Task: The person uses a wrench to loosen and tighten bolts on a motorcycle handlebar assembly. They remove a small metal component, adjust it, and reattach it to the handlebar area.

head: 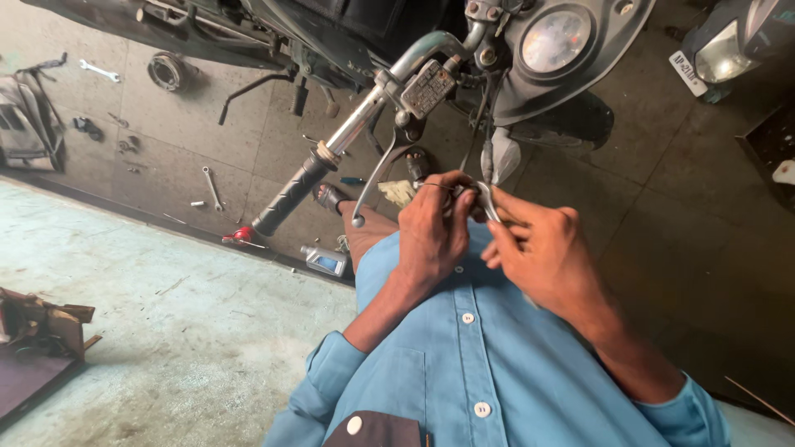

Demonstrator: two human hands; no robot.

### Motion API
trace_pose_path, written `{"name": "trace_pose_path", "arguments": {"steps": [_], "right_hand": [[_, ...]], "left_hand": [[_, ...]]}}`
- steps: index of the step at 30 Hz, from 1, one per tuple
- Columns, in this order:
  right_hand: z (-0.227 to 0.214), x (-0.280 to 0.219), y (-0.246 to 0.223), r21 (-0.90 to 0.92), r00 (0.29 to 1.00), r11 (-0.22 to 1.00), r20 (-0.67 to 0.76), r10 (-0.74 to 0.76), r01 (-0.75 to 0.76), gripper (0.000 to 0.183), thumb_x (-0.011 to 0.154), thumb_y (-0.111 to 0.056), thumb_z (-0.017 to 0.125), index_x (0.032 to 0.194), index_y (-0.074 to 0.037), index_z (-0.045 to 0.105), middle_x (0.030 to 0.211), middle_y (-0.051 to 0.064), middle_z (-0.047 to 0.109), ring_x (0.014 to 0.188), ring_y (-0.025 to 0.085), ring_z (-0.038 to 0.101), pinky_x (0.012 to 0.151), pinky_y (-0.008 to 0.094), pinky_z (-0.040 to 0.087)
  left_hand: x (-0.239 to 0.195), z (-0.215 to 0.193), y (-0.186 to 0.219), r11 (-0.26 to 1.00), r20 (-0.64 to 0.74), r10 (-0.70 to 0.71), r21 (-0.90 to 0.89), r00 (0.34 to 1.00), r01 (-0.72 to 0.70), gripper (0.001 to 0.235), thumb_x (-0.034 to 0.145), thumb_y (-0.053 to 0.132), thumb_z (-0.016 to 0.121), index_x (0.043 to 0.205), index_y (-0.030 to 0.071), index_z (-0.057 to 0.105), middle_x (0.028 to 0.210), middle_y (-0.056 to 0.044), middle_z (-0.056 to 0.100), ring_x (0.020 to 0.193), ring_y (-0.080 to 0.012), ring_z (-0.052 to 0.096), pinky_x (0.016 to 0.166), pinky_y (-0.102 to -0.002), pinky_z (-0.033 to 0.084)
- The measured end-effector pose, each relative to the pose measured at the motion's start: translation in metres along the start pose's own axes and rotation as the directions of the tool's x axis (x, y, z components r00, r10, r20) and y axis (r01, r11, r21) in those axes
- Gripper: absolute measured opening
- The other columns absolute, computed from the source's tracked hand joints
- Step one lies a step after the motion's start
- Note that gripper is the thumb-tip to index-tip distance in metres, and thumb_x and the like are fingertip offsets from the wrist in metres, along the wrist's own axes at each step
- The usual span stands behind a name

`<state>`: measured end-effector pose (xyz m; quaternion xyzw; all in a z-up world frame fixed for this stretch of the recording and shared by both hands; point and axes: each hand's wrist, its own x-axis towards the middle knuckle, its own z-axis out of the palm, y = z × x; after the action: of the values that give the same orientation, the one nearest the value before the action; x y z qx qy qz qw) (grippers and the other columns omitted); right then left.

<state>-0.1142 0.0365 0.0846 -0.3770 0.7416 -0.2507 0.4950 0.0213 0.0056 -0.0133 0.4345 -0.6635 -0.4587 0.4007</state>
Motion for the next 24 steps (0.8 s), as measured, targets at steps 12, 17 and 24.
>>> {"name": "trace_pose_path", "arguments": {"steps": [12,17,24], "right_hand": [[-0.029,0.009,0.005,-0.017,0.981,0.995,0.161,0.104,-0.103,0.038,0.094,-0.002,0.060,0.130,0.008,0.063,0.098,0.019,0.080,0.069,0.019,0.079,0.058,0.032,0.062],[-0.030,0.016,-0.009,-0.009,0.977,0.999,0.205,0.052,-0.051,0.035,0.093,-0.002,0.059,0.125,0.013,0.062,0.108,0.016,0.077,0.075,0.016,0.081,0.057,0.032,0.063],[-0.053,0.057,-0.022,-0.248,0.834,0.959,0.494,0.247,-0.137,0.048,0.087,-0.005,0.057,0.133,0.007,0.060,0.091,0.017,0.082,0.060,0.022,0.078,0.055,0.033,0.066]], "left_hand": [[-0.006,0.004,-0.007,0.881,0.097,-0.241,-0.396,0.966,0.260,0.011,0.103,0.003,0.063,0.113,-0.002,0.063,0.096,-0.006,0.071,0.067,-0.0061,0.063,0.058,-0.022,0.050],[-0.006,0.004,-0.007,0.927,0.055,-0.185,-0.322,0.981,0.193,0.008,0.101,0.002,0.066,0.108,-0.002,0.063,0.099,-0.009,0.071,0.065,-0.0101,0.064,0.059,-0.025,0.050],[-0.004,0.000,-0.005,0.999,0.109,0.037,-0.035,0.993,-0.034,0.016,0.097,0.005,0.070,0.112,0.005,0.063,0.103,-0.010,0.071,0.086,-0.0277,0.071,0.075,-0.037,0.055]]}}
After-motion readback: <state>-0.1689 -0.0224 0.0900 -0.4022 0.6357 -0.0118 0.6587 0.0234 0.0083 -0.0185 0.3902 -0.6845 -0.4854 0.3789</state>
